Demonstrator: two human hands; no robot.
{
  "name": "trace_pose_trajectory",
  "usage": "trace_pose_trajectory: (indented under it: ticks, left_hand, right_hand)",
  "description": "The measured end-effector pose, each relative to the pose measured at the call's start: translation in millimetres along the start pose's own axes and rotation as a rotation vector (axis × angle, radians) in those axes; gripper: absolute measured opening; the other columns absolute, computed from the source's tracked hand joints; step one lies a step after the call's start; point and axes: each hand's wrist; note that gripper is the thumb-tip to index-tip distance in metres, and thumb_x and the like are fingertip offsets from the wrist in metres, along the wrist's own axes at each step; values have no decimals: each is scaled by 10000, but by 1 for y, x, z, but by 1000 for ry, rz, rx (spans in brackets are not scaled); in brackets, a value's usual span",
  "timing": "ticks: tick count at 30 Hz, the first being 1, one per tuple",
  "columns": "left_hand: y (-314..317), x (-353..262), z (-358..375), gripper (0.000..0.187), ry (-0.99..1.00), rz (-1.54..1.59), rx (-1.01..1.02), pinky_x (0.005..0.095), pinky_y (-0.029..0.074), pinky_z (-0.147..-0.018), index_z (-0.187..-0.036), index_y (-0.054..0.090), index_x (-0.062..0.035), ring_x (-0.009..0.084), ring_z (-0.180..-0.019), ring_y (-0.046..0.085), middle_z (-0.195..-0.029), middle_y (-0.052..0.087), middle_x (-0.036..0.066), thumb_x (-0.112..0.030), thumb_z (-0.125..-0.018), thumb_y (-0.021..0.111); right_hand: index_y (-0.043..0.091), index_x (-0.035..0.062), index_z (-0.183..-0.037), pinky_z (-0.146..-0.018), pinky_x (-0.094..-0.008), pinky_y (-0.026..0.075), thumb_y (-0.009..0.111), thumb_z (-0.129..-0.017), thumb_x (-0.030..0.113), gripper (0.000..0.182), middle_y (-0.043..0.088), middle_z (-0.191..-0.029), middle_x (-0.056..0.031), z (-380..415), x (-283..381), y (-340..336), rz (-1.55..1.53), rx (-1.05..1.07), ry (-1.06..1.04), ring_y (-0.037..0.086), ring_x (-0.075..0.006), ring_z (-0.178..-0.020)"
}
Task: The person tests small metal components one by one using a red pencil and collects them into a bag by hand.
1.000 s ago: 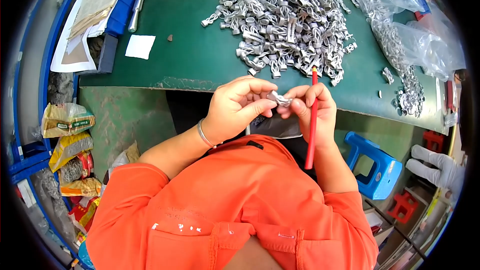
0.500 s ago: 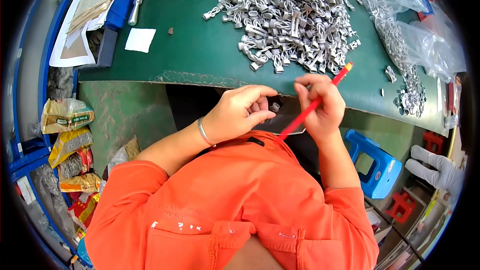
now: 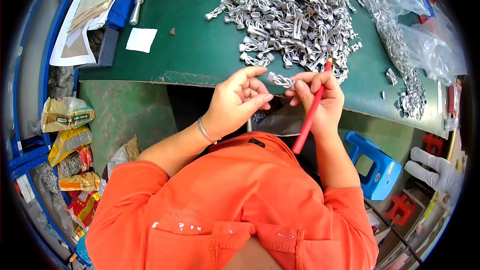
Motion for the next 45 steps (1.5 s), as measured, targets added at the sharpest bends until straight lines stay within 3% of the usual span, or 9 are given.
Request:
trace_pose_trajectory:
  ticks: [4,9,12,19,23,28,39,42,45]
  left_hand:
    - [3,-5,-4,250,61,73,17,247,529,-656,-1095,535,64,154,-735,631,-894,601,91,45,-852,590]
    - [4,-14,-3,201,211,-54,67,234,517,-636,-996,602,59,140,-731,624,-866,600,90,62,-800,646]
    - [1,-12,-3,233,421,-308,113,217,502,-612,-939,634,33,116,-746,602,-891,596,89,70,-724,714]
    - [-2,-8,-2,201,442,-436,125,249,518,-629,-908,630,15,140,-714,610,-885,596,81,29,-723,708]
    - [-4,-1,2,185,402,-623,253,256,524,-657,-889,633,10,170,-770,617,-915,604,94,6,-720,706]
    - [-2,-3,4,138,296,-632,251,243,512,-618,-873,641,10,148,-696,608,-885,613,85,4,-746,693]
    - [-1,-3,1,84,164,-458,144,215,500,-613,-861,648,32,115,-681,606,-847,615,76,27,-778,657]
    - [-3,-6,0,127,177,-473,165,214,508,-629,-913,635,42,116,-715,623,-858,611,80,42,-786,642]
    - [-4,-3,0,306,58,-306,76,238,531,-690,-1124,533,70,132,-793,641,-911,604,92,61,-826,597]
  right_hand:
    - [376,49,-817,-652,-259,560,558,-854,-77,225,615,-919,-162,7,0,-5,-245,76,157,648,-180,-787]
    - [378,46,-829,-737,-294,563,570,-833,-103,243,592,-998,-186,13,-17,-6,-242,138,81,641,-233,-900]
    - [383,40,-822,-737,-307,559,612,-788,-125,284,590,-998,-198,15,-23,-4,-28,116,-236,638,-252,-897]
    - [427,42,-731,-561,-285,500,697,-696,-99,307,645,-883,-193,11,-5,-24,428,201,-548,617,-222,-697]
    - [474,47,-725,-576,-312,468,697,-676,-84,264,652,-857,-122,-8,-11,-18,774,24,-644,581,-251,-663]
    - [528,39,-774,-634,-344,467,701,-668,-39,217,656,-853,-78,-37,-11,-7,1041,130,-745,574,-285,-718]
    - [526,59,-772,-642,-358,451,719,-626,-4,251,620,-816,-51,-37,-11,-11,1080,167,-793,568,-268,-748]
    - [516,47,-761,-604,-367,457,725,-661,-11,239,622,-822,-62,-33,-9,-10,983,123,-750,570,-283,-702]
    - [502,30,-750,-548,-350,462,697,-727,-41,209,614,-809,-92,-19,-6,-6,789,-3,-612,590,-260,-631]
Point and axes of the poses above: each hand's wrist, its own z-axis away from the middle knuckle, its own y-axis out of the palm, x = y × z
